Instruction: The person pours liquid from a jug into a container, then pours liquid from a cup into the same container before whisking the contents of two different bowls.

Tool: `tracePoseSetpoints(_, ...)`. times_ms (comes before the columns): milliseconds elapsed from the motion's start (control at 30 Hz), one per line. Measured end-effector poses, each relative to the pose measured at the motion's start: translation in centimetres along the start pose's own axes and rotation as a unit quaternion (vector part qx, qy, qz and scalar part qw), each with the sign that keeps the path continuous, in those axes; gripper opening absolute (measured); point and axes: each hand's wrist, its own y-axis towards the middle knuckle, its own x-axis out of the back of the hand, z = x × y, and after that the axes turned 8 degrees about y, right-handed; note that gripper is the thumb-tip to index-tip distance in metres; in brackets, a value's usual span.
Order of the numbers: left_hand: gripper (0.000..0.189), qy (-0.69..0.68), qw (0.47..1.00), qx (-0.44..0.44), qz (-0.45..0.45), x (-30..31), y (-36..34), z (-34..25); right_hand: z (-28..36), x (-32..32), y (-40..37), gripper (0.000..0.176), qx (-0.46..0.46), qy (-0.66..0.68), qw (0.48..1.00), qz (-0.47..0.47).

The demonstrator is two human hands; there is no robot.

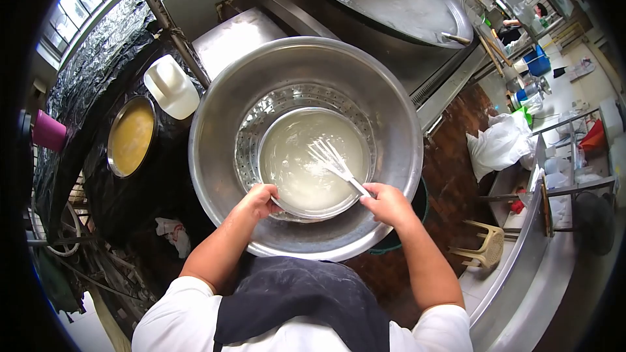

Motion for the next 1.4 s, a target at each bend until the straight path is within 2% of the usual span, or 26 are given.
tracePoseSetpoints(100,0.032,-0.008,1.000,-0.001,-0.001,0.2,0.0,0.1,-0.6,-0.8,1.9,0.041,-0.046,0.014,0.998,0.036)
tracePoseSetpoints(167,0.032,-0.013,1.000,-0.006,-0.002,0.1,-0.1,-0.1,-0.3,-0.2,3.0,0.047,-0.100,-0.043,0.992,0.059)
tracePoseSetpoints(200,0.032,-0.016,1.000,-0.008,0.003,0.1,-0.3,-0.1,-1.2,-0.2,3.7,0.047,-0.097,-0.046,0.992,0.062)
tracePoseSetpoints(233,0.033,-0.019,1.000,-0.010,0.007,0.2,-0.4,-0.1,-3.0,-0.3,4.7,0.052,-0.017,-0.135,0.990,-0.043)
tracePoseSetpoints(267,0.033,-0.024,1.000,-0.012,0.003,0.3,-0.2,0.1,-4.9,-0.5,6.0,0.058,0.066,-0.220,0.962,-0.148)
tracePoseSetpoints(300,0.035,-0.009,1.000,-0.006,0.001,0.4,0.1,0.2,-4.6,-0.6,6.8,0.065,0.083,-0.249,0.945,-0.196)
tracePoseSetpoints(333,0.037,0.006,1.000,-0.001,-0.002,0.5,0.4,0.3,-4.5,-0.4,7.3,0.065,0.088,-0.251,0.944,-0.193)
tracePoseSetpoints(367,0.034,-0.015,1.000,-0.007,-0.003,0.5,0.6,0.4,-4.2,-0.1,7.9,0.066,-0.030,-0.111,0.984,-0.139)
tracePoseSetpoints(400,0.034,-0.020,1.000,-0.012,-0.006,0.4,0.5,0.3,-3.0,0.1,8.0,0.067,-0.147,0.033,0.986,-0.077)
tracePoseSetpoints(433,0.033,-0.013,1.000,-0.017,-0.008,0.4,0.4,0.3,-4.3,0.1,9.6,0.060,-0.154,0.088,0.984,-0.033)
tracePoseSetpoints(467,0.031,-0.008,1.000,-0.023,-0.011,0.4,0.2,0.2,-5.7,-0.4,10.9,0.060,-0.146,0.083,0.985,-0.029)
tracePoseSetpoints(533,0.029,-0.007,0.999,-0.040,-0.022,0.6,0.6,0.3,-6.1,-1.5,11.8,0.047,-0.093,0.199,0.975,-0.018)
tracePoseSetpoints(567,0.035,0.000,0.999,-0.036,-0.024,0.5,0.6,0.4,-5.7,-1.8,11.5,0.038,-0.032,0.112,0.993,-0.025)
tracePoseSetpoints(600,0.041,0.002,0.999,-0.033,-0.029,0.6,0.7,0.5,-6.8,-2.6,12.2,0.032,0.055,0.060,0.993,-0.089)
tracePoseSetpoints(633,0.043,-0.016,0.999,-0.037,-0.033,1.3,2.7,1.6,-5.9,-2.8,11.6,0.032,0.071,0.093,0.990,-0.083)
tracePoseSetpoints(667,0.042,-0.027,0.998,-0.057,-0.014,1.4,3.1,1.8,-5.5,-2.9,11.3,0.032,0.059,0.096,0.989,-0.100)
tracePoseSetpoints(700,0.040,-0.025,0.998,-0.054,-0.018,1.3,2.4,1.5,-5.9,-2.8,11.6,0.031,0.065,0.144,0.985,-0.064)
tracePoseSetpoints(767,0.038,-0.032,0.998,-0.053,-0.029,1.2,1.3,1.3,-5.7,-2.5,11.2,0.019,0.060,0.171,0.982,-0.057)
tracePoseSetpoints(800,0.036,-0.022,0.998,-0.059,-0.022,1.2,1.1,1.2,-5.0,-2.3,10.7,0.019,0.067,0.166,0.983,-0.049)
tracePoseSetpoints(867,0.034,-0.016,0.997,-0.069,-0.019,1.1,0.0,0.5,-3.4,-1.9,9.5,0.007,0.008,0.149,0.987,-0.055)
tracePoseSetpoints(900,0.034,-0.013,0.997,-0.072,-0.020,1.1,-1.5,-0.2,-3.0,-2.1,9.4,0.010,0.034,0.166,0.984,-0.057)
tracePoseSetpoints(967,0.033,0.007,0.996,-0.084,-0.015,2.0,-3.2,-0.8,-1.4,-1.9,8.6,0.005,0.043,0.174,0.983,-0.040)
tracePoseSetpoints(1167,0.031,0.001,0.992,-0.126,-0.002,5.0,-10.2,-2.7,4.1,-2.5,5.1,0.011,0.086,0.181,0.980,0.005)
tracePoseSetpoints(1233,0.032,0.020,0.991,-0.133,-0.007,6.8,-12.7,-3.2,6.4,-3.5,3.6,0.010,0.113,0.181,0.977,0.009)
tracePoseSetpoints(1400,0.036,0.011,0.984,-0.180,0.008,12.4,-18.4,-2.4,11.8,-7.7,0.3,0.011,0.114,0.155,0.981,0.034)
